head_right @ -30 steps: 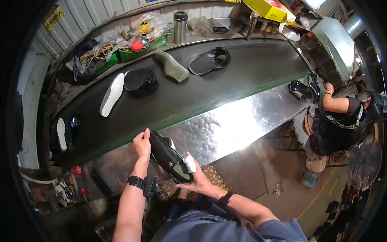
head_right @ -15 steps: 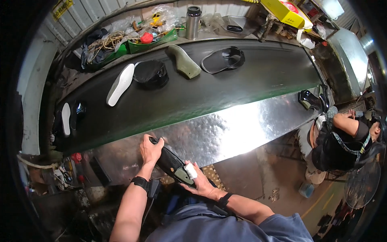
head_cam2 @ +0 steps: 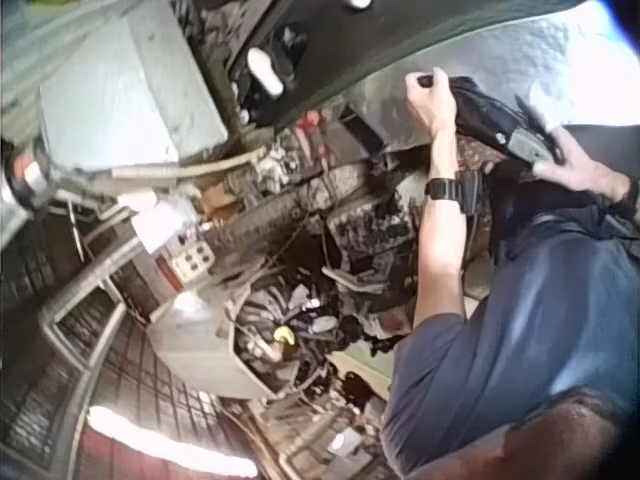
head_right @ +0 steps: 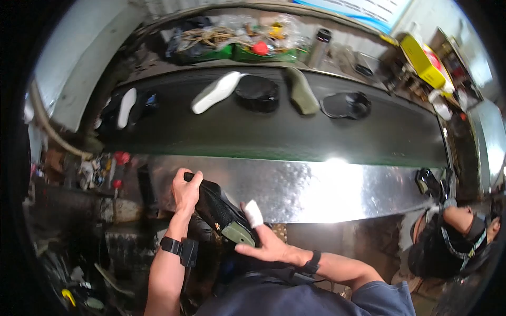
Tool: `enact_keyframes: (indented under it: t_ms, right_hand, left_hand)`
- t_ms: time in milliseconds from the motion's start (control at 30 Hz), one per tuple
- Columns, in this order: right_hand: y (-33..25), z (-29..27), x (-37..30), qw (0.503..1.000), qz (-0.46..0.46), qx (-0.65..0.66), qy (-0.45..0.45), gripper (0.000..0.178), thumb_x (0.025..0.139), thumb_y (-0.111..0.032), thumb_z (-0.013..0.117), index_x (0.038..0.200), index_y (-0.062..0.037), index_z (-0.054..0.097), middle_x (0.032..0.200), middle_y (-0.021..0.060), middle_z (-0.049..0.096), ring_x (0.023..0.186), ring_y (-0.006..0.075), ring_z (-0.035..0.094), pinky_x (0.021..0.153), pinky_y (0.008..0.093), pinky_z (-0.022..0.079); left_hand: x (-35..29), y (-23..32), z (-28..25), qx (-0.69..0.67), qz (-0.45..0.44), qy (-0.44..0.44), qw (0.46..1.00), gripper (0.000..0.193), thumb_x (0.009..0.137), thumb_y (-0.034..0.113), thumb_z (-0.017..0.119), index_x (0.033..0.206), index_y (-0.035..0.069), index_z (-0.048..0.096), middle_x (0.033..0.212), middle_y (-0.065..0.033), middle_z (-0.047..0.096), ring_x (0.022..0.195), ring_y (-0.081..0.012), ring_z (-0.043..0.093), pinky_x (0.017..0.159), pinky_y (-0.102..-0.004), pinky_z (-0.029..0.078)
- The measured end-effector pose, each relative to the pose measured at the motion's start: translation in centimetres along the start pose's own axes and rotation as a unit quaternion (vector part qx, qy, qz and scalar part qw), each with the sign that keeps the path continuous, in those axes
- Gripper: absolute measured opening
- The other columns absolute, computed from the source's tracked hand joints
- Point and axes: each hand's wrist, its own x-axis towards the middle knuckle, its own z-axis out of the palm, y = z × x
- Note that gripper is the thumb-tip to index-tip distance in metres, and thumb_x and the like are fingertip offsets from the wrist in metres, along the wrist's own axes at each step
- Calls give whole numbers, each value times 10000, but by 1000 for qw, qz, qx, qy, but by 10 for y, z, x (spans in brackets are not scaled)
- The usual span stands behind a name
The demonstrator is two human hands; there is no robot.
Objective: Operating a toe-lasting machine to shape shoe uppers onto lasts in a factory production line.
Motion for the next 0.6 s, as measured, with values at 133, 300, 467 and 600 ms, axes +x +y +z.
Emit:
enact_keyframes:
  t_ms: [133, 300, 467, 600]
  right_hand:
    - [-59, 22, 63, 924, 323, 159, -129, 995, 984, -579, 540, 1581, 28, 26, 1643, 221, 139, 1524, 299, 160, 1214, 402, 219]
    - [-105, 124, 85, 880, 396, 205, -162, 785, 977, -404, 660, 1542, -5, 289, 1405, 147, 530, 1270, 222, 520, 1070, 365, 423]
    - [-108, 267, 52, 951, 181, 213, -131, 559, 999, -118, 639, 1489, -8, 392, 1145, 56, 661, 975, 100, 637, 867, 261, 521]
    - [-131, 391, 36, 955, 150, 186, -175, 502, 999, -68, 624, 1461, -9, 436, 1074, 44, 689, 933, 77, 621, 818, 241, 516]
  left_hand:
    - [-26, 4, -80, -15, 70, 49, 996, 321, 783, 299, 767, 838, 14, 631, 663, -127, 628, 628, -239, 619, 637, -382, 491]
    - [-76, -40, -196, -100, 66, 153, 981, 290, 811, 257, 783, 866, 26, 616, 694, -5, 586, 678, -89, 526, 630, -299, 463]
    - [-135, -94, -329, -94, 33, 234, 967, 292, 815, 241, 781, 866, 18, 600, 665, -27, 584, 631, -97, 524, 578, -304, 445]
    - [-184, -167, -432, -91, 38, 338, 936, 283, 814, 239, 782, 866, 32, 596, 678, -45, 609, 633, -105, 542, 589, -311, 457]
